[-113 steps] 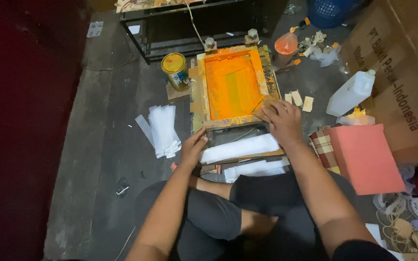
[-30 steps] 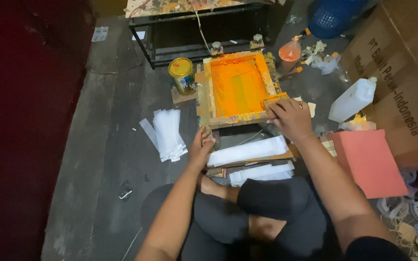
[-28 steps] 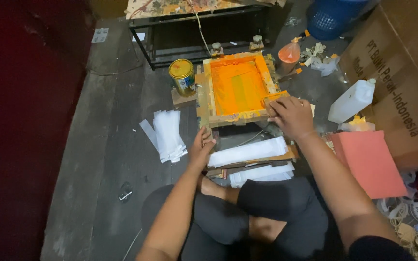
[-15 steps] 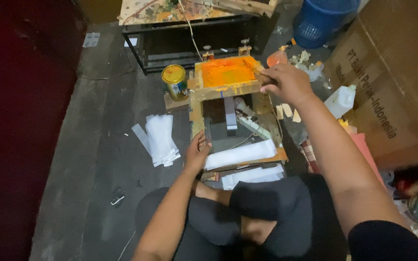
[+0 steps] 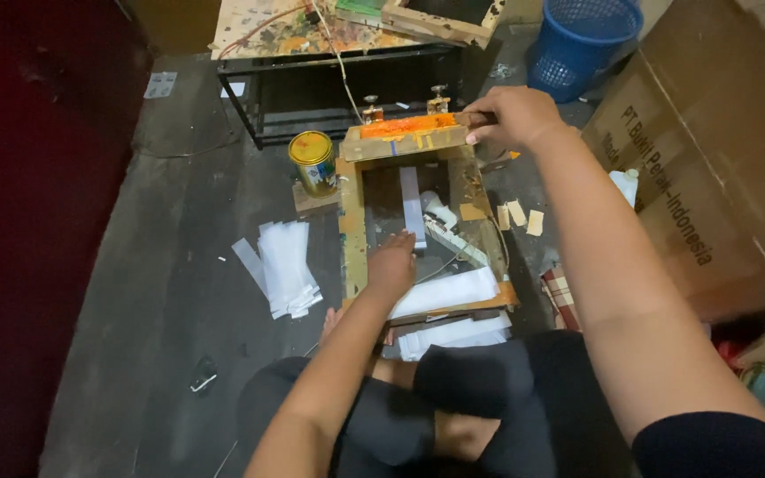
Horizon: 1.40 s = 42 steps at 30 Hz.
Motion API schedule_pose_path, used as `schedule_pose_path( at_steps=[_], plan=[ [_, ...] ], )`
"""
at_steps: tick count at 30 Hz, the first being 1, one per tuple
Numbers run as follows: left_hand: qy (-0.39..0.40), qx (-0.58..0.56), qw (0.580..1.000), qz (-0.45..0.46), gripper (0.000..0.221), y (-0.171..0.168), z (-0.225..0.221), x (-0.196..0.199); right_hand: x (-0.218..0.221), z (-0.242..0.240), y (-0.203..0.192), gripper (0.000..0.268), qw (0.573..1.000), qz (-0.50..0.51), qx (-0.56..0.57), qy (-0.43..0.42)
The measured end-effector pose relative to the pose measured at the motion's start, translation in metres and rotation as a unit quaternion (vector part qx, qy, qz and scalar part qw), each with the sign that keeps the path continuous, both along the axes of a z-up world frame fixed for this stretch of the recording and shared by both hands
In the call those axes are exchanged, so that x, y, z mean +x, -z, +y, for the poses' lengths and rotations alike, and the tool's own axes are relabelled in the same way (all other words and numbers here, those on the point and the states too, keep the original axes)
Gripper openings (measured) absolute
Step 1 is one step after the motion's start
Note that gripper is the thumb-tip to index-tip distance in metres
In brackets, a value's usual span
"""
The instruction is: Manually screen printing orange ink onto small white paper strips using a screen frame and squeegee.
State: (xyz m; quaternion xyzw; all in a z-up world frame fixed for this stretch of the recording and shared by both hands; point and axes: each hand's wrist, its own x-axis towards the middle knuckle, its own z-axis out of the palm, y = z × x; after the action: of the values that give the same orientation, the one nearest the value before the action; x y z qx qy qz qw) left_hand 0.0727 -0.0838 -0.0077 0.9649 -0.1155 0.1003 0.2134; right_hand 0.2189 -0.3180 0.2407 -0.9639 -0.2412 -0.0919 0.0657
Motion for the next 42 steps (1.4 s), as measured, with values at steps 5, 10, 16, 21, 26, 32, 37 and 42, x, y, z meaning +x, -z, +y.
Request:
schedule_pose_path(
  at_steps=[5,10,16,21,26,32,37,42],
  plan=[
    [0.013,0.109,0.992,0.068,0.062,0.017,-0.012,0.025,0.003,0.001,-0.002,0.044,0.999,0.026,0.006,0.02],
    [0.029,0.128,0.991,0.04,0.049,0.025,-0.012,0.033,-0.001,0.0,0.0,0.047,0.999,0.028,0.01,0.022],
    [0.102,0.215,0.971,-0.032,0.023,0.028,0.007,0.03,0.0,-0.001,0.005,0.031,1.0,0.003,0.012,0.014],
    [0.079,0.148,0.982,-0.087,0.028,0.011,0.033,-0.001,0.002,-0.002,0.014,0.049,0.999,-0.018,-0.004,0.034],
    [0.05,0.077,0.984,-0.152,0.022,-0.006,0.043,-0.017,-0.001,0.002,0.013,0.046,0.999,-0.002,0.004,0.038],
    [0.066,0.135,0.988,0.019,0.046,-0.011,0.03,0.014,-0.003,0.001,0.012,0.05,0.998,0.027,-0.009,0.052],
    [0.079,0.281,0.95,0.113,0.039,0.003,0.019,0.029,-0.002,0.0,0.014,0.055,0.995,0.072,-0.002,0.071],
    [0.085,0.247,0.964,-0.045,0.019,0.019,0.031,0.019,0.001,-0.002,0.012,0.051,0.996,0.058,-0.013,0.06]
  ],
)
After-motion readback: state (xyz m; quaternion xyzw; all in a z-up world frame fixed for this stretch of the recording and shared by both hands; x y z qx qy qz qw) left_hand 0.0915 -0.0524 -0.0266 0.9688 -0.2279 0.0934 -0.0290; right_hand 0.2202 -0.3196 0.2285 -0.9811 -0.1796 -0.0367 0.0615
